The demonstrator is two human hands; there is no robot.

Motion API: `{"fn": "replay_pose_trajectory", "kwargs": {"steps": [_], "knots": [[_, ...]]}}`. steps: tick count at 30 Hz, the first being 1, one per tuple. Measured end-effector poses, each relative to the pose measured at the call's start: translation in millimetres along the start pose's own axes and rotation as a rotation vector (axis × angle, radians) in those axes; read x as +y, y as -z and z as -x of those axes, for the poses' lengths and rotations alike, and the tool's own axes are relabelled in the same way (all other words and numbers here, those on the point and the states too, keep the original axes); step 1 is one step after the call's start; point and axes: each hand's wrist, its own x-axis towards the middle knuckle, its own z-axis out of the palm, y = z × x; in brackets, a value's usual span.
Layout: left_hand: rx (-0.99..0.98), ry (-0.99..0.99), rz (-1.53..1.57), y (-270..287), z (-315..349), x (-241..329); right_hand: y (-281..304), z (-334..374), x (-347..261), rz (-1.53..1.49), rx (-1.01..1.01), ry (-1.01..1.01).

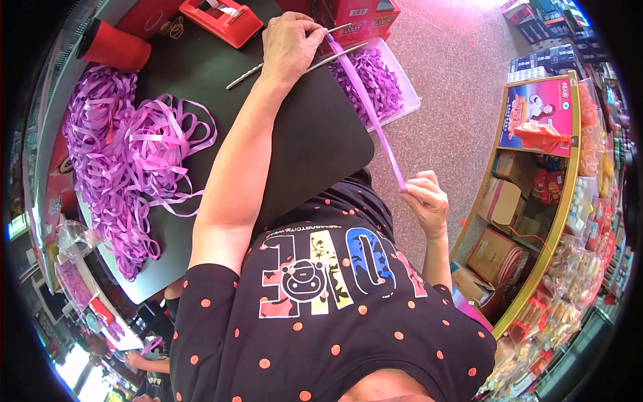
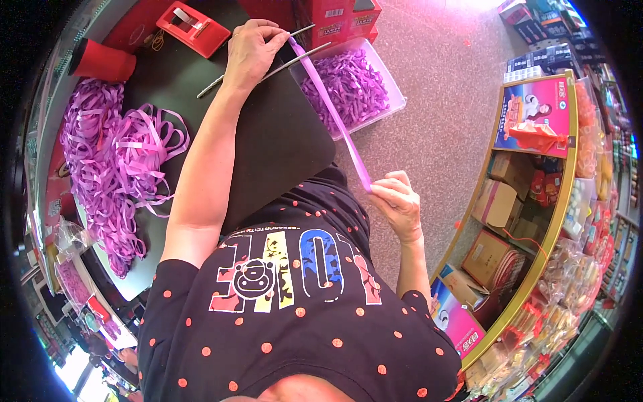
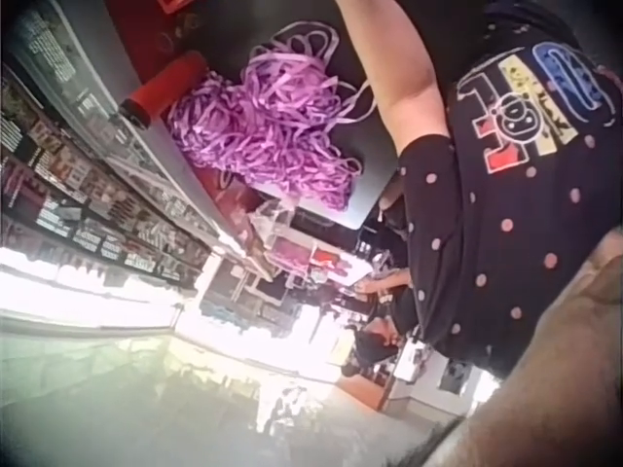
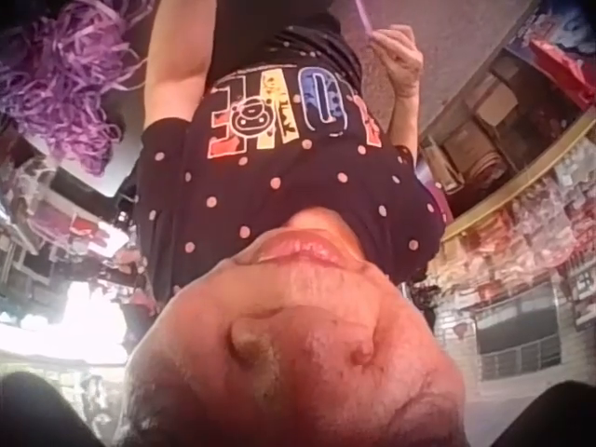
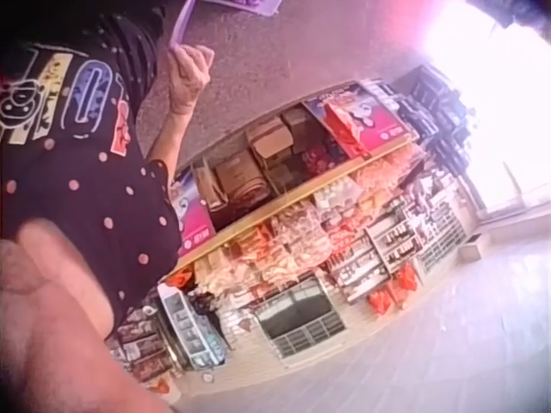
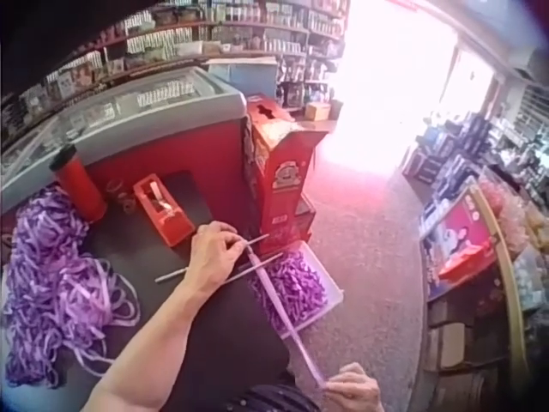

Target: Using a metal jig tool to wrap and tie purple ribbons into small decorative bows at a retail counter.

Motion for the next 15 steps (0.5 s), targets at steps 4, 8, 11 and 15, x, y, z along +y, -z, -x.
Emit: {"fn": "replay_pose_trajectory", "kwargs": {"steps": [4,8,11,15], "knots": [[0.016,0.010,0.039,-1.1,0.3,-1.6,-0.3,4.8,-11.6,-0.033,0.088,-0.224],[0.005,0.001,-0.007,-1.1,-0.3,-2.7,20.4,-10.6,-33.3,0.079,0.007,-0.039],[-0.035,0.029,-0.006,2.7,-1.3,0.0,28.8,-26.5,-50.6,0.122,-0.065,0.081],[-0.014,0.023,-0.022,5.3,-0.5,5.4,35.6,-46.2,-63.2,0.050,-0.081,0.149]]}}
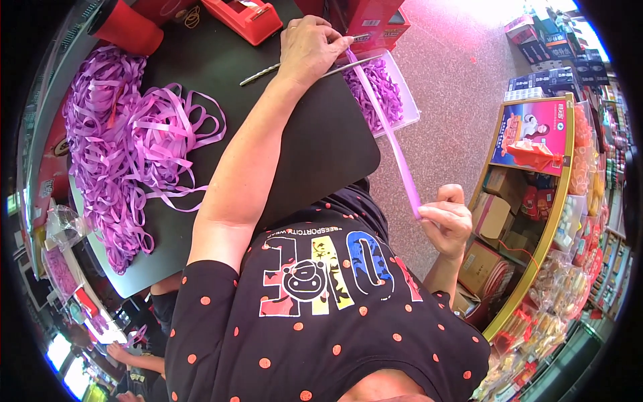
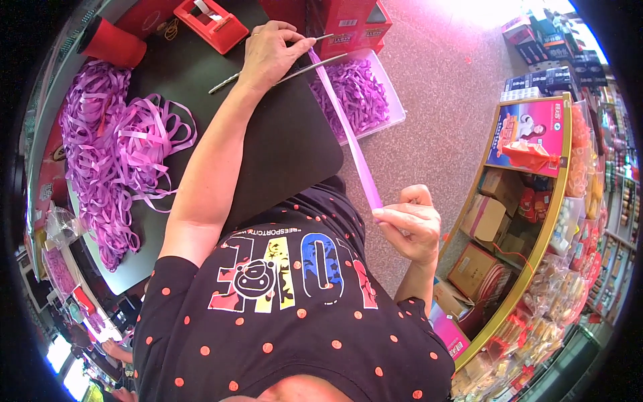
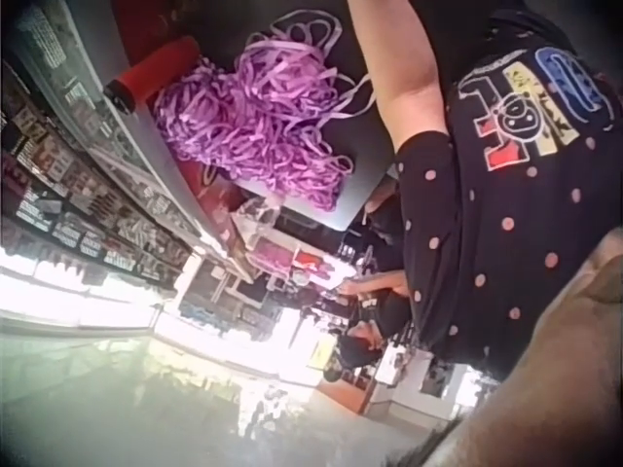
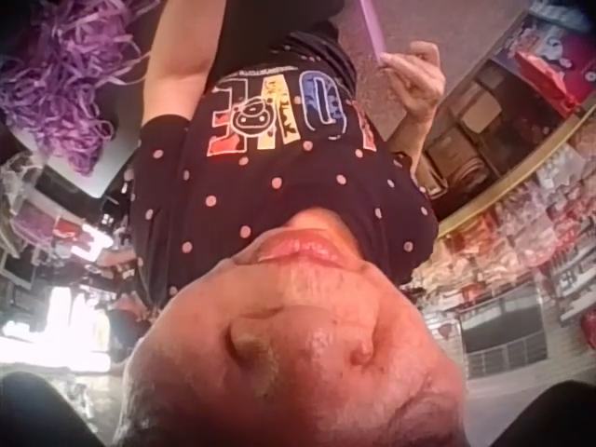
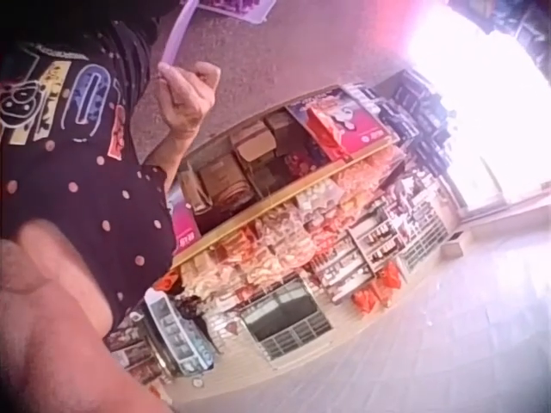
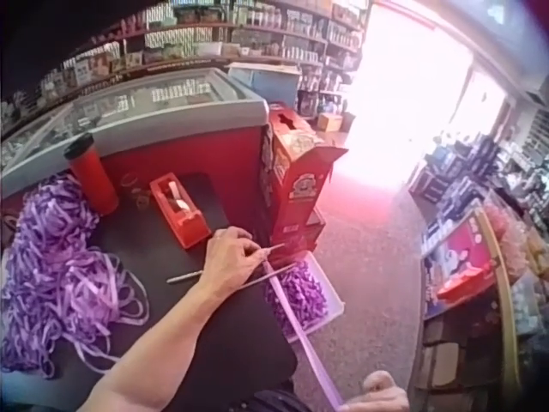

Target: Using a metal jig tool to wrap and tie purple ribbons into small decorative bows at a retail counter.

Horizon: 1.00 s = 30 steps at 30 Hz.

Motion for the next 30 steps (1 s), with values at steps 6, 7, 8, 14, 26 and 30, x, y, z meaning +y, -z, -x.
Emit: {"fn": "replay_pose_trajectory", "kwargs": {"steps": [6,7,8,14,26,30], "knots": [[0.052,0.002,0.066,-1.4,2.2,-1.6,15.7,-67.0,5.9,-0.324,0.295,0.404],[0.062,0.005,0.076,-1.0,3.3,-3.3,26.2,-77.7,11.7,-0.307,0.192,0.421],[0.064,-0.004,0.082,-2.3,2.5,-1.3,38.2,-93.2,8.1,-0.276,0.096,0.432],[0.030,0.011,0.076,0.3,2.7,1.1,18.8,-253.6,-4.3,-1.310,-0.068,0.176],[-0.029,0.038,0.092,7.8,4.3,2.5,-85.9,-402.3,135.2,-1.014,-0.226,-0.322],[-0.023,0.020,0.097,7.5,4.3,2.7,-111.4,-398.5,184.8,-1.056,-0.246,-0.429]]}}
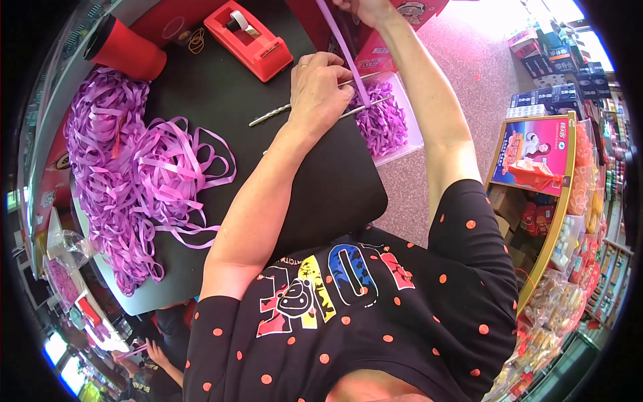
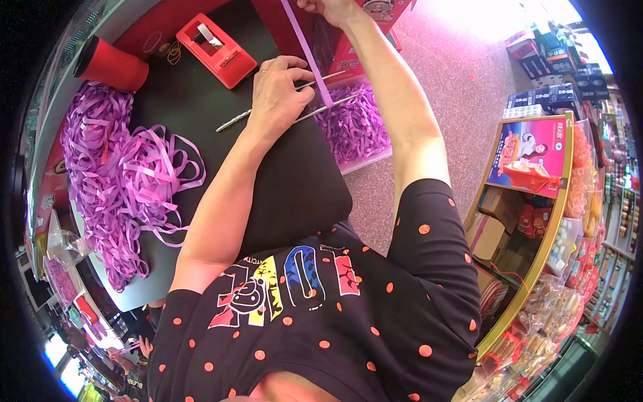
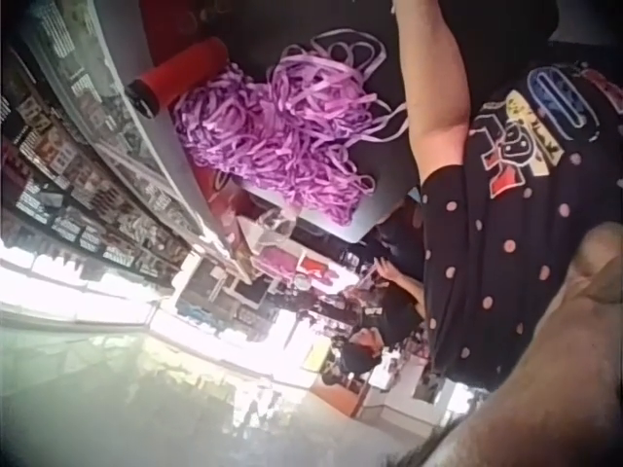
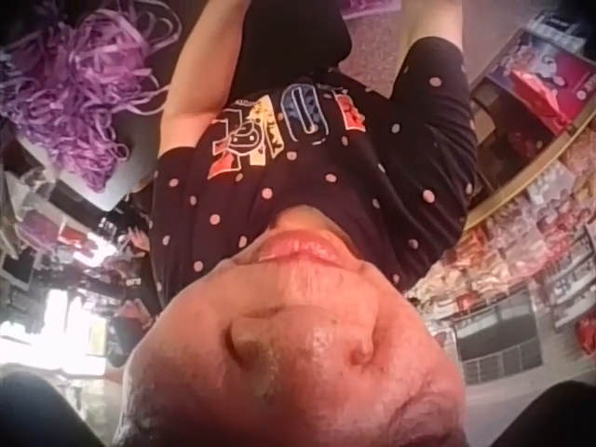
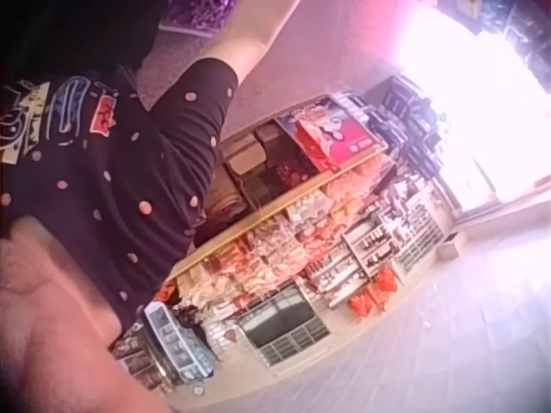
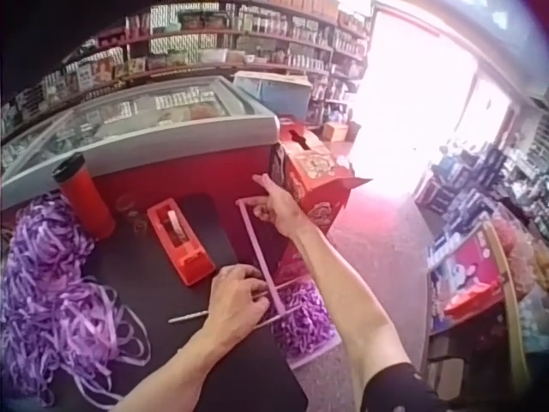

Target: Using a metal jig tool to wrap and tie purple ribbons into small decorative bows at a retail counter.

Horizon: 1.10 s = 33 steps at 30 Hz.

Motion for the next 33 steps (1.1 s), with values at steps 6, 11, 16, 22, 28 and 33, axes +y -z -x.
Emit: {"fn": "replay_pose_trajectory", "kwargs": {"steps": [6,11,16,22,28,33], "knots": [[0.027,0.016,-0.002,-3.5,-0.9,3.5,21.9,-7.1,85.3,0.093,-0.131,0.155],[0.084,0.018,-0.016,0.6,0.0,7.1,7.6,10.5,135.9,-0.122,0.076,-0.183],[0.032,-0.013,0.018,-10.6,-5.2,14.4,63.9,88.0,235.5,0.225,0.065,0.110],[0.061,0.027,0.000,1.1,4.4,1.5,0.9,243.2,214.0,0.322,0.428,0.031],[0.052,-0.028,-0.042,-3.7,3.0,-1.1,-26.1,336.7,158.0,0.251,0.612,0.145],[0.077,-0.056,-0.041,-8.0,2.5,-2.4,-58.4,357.4,114.1,0.290,0.576,0.246]]}}
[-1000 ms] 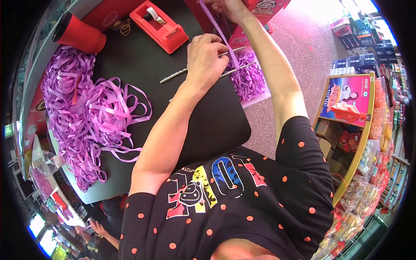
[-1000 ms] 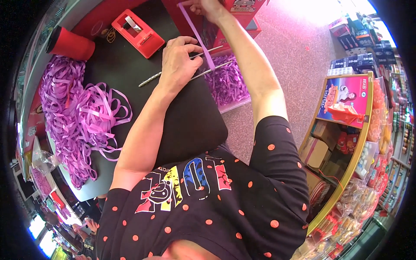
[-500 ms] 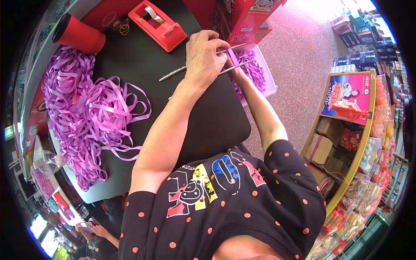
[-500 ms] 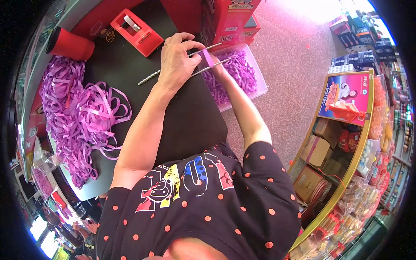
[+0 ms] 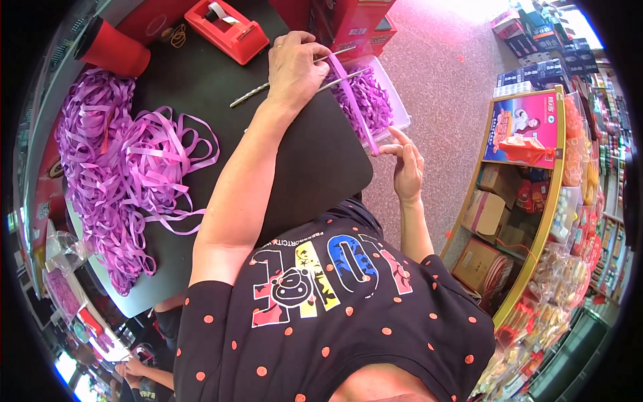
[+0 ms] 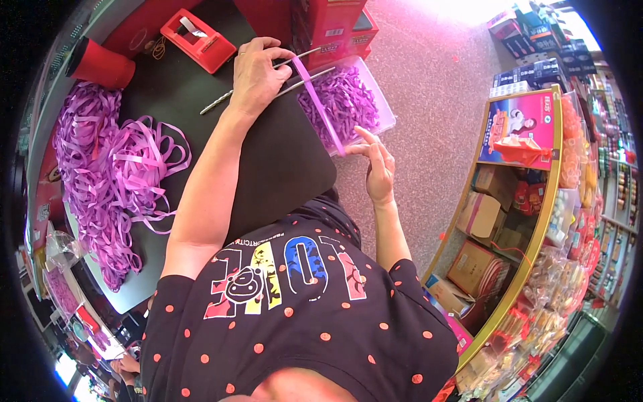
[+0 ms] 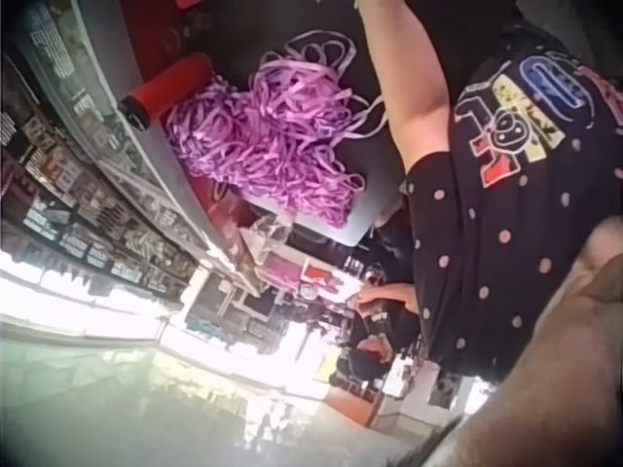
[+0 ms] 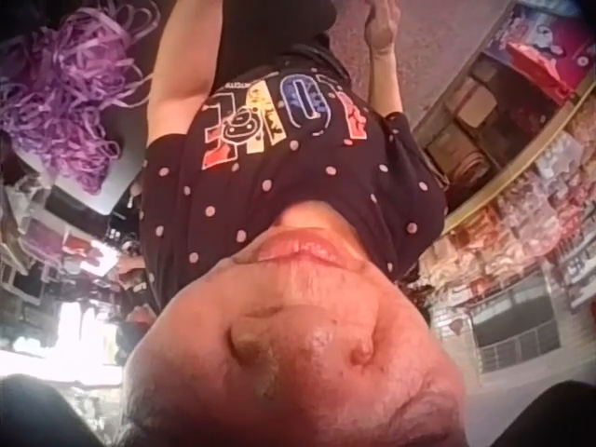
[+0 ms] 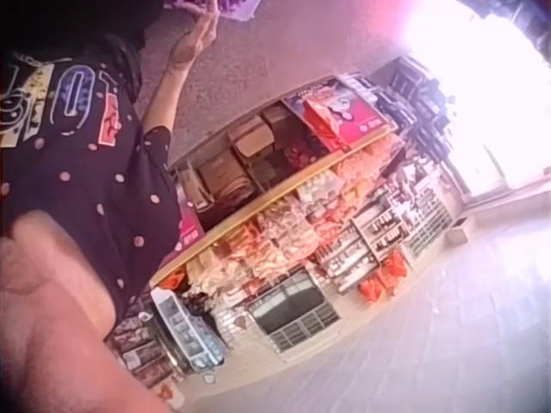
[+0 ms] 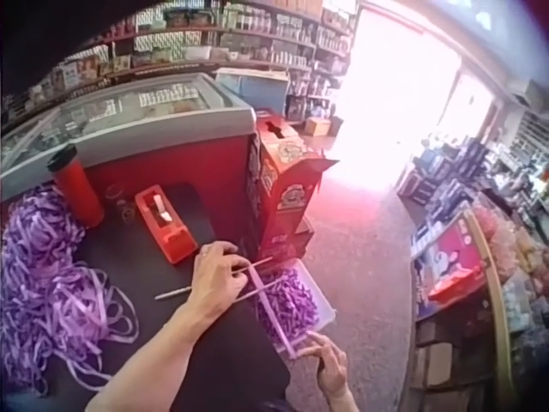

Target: Using a metal jig tool to wrap and tie purple ribbons into small decorative bows at a retail counter.

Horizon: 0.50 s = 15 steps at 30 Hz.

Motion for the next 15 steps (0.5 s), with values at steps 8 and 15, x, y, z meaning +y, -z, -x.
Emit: {"fn": "replay_pose_trajectory", "kwargs": {"steps": [8,15], "knots": [[-0.047,0.009,0.008,3.7,0.8,0.0,-4.2,-4.9,-37.7,0.101,-0.037,0.239],[-0.044,0.020,0.000,5.1,1.6,2.0,-17.4,-46.3,-86.7,0.201,-0.132,0.497]]}}
